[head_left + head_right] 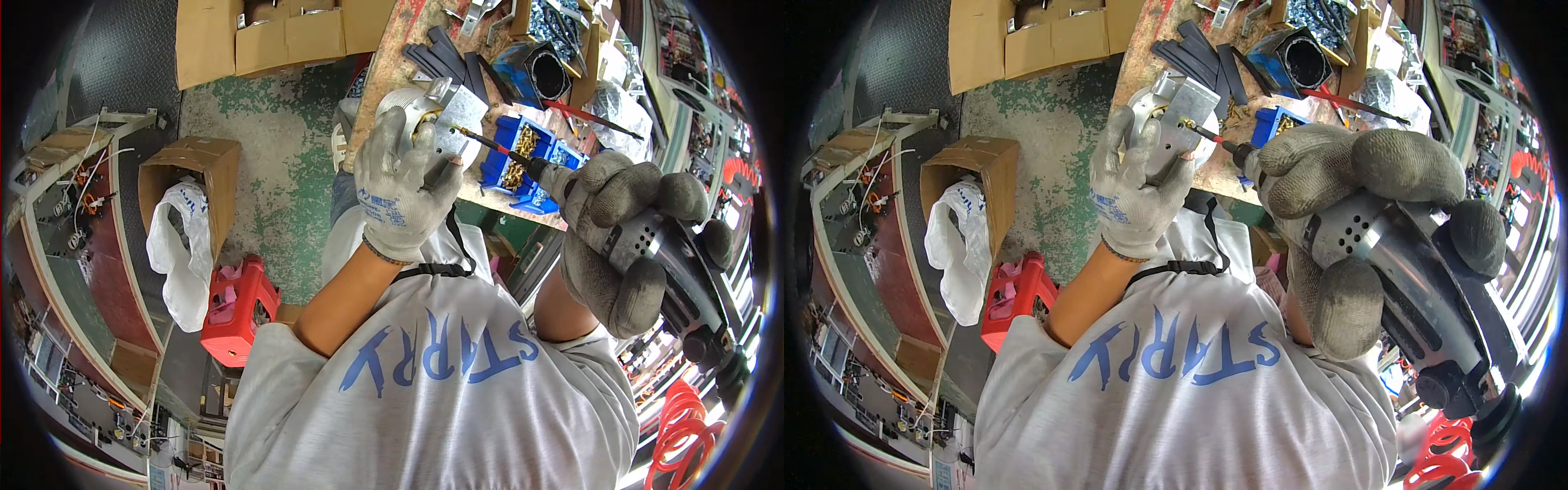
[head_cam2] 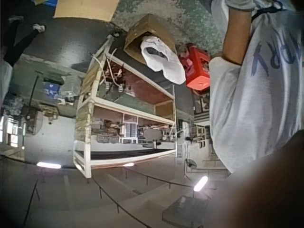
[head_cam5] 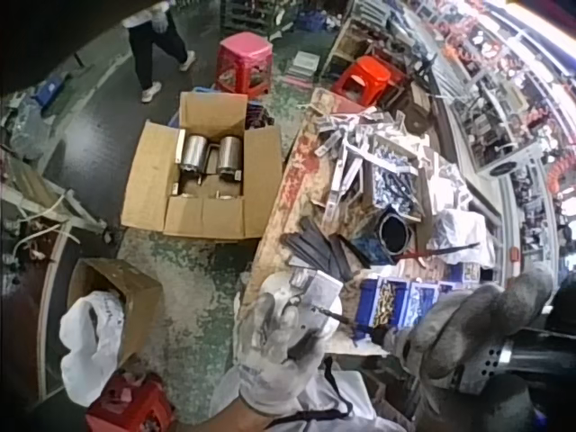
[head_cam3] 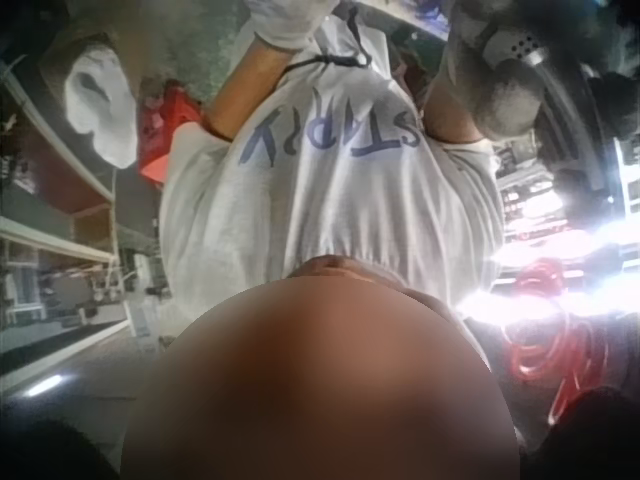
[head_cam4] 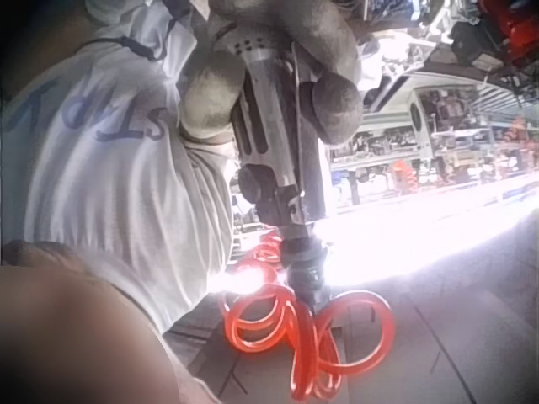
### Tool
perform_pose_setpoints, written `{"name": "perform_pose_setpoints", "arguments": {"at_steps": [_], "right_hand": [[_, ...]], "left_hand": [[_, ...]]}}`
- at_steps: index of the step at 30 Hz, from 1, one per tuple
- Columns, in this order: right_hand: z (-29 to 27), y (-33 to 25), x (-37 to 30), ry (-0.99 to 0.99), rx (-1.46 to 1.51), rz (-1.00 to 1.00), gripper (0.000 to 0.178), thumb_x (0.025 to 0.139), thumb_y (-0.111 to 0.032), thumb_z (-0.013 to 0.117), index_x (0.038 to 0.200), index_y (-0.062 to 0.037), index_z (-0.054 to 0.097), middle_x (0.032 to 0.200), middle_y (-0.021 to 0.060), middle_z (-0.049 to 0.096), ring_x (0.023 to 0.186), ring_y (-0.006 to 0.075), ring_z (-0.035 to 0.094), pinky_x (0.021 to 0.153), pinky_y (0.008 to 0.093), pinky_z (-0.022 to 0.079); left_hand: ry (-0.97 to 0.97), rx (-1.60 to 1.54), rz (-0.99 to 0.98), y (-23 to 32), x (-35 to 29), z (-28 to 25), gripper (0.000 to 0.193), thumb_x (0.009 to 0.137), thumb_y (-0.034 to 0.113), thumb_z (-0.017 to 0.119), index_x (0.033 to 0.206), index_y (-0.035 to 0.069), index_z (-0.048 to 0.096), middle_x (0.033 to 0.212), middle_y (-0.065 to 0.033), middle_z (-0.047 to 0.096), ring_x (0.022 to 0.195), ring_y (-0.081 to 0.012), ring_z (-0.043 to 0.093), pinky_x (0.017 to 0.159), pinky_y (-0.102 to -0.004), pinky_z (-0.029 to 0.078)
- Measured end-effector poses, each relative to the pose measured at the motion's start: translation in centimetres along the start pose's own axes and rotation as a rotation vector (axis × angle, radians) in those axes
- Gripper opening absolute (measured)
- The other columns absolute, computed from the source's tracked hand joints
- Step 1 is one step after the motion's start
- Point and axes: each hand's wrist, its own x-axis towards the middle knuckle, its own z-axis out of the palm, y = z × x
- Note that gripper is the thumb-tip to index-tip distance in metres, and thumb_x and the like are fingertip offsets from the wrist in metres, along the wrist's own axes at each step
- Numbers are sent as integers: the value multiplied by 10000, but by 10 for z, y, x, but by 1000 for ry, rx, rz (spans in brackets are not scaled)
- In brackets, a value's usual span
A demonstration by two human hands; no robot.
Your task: Assembling electrical components, including attaching a bracket to a coil and using an electric screwdriver.
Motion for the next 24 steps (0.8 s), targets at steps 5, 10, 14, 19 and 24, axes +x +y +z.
{"name": "perform_pose_setpoints", "arguments": {"at_steps": [5, 10, 14, 19, 24], "right_hand": [[1, 0, 1, 6, 12, 13, 536, 921, -285, 545, 1420, -155, 397, 1016, 126, 526, 744, 222, 509, 611, 375, 461], [4, 2, 1, 54, -1, -44, 528, 922, -279, 542, 1416, -156, 403, 985, 127, 544, 728, 213, 500, 605, 364, 451], [8, 8, 2, 93, 64, -81, 526, 933, -203, 530, 1439, -212, 387, 1256, 156, 548, 681, 187, 512, 569, 342, 456], [5, 8, 15, -25, 5, -71, 558, 926, -203, 556, 1454, -203, 375, 1347, 168, 512, 681, 184, 557, 553, 343, 490], [11, 9, 18, -103, -195, -118, 565, 930, -210, 568, 1459, -212, 369, 1313, 179, 527, 831, 242, 640, 645, 408, 561]], "left_hand": [[-2, -22, -12, 0, 0, -1, 625, 698, 251, 809, 1257, 133, 555, 1264, -247, 531, 1068, -423, 580, 857, -500, 493], [12, -28, -28, -1, -2, 1, 633, 705, 274, 800, 1273, 143, 553, 1256, -244, 538, 1074, -431, 582, 860, -501, 496], [9, -21, -28, -2, -2, 1, 656, 697, 272, 799, 1291, 154, 548, 1251, -241, 539, 1086, -431, 577, 870, -504, 496], [3, -51, -31, -1, -1, -1, 682, 684, 257, 804, 1299, 142, 532, 1252, -238, 530, 1093, -430, 569, 878, -506, 494], [-8, -132, -118, 0, -7, -7, 681, 645, 226, 830, 1235, 86, 520, 1227, -241, 529, 1094, -428, 556, 916, -502, 475]]}}
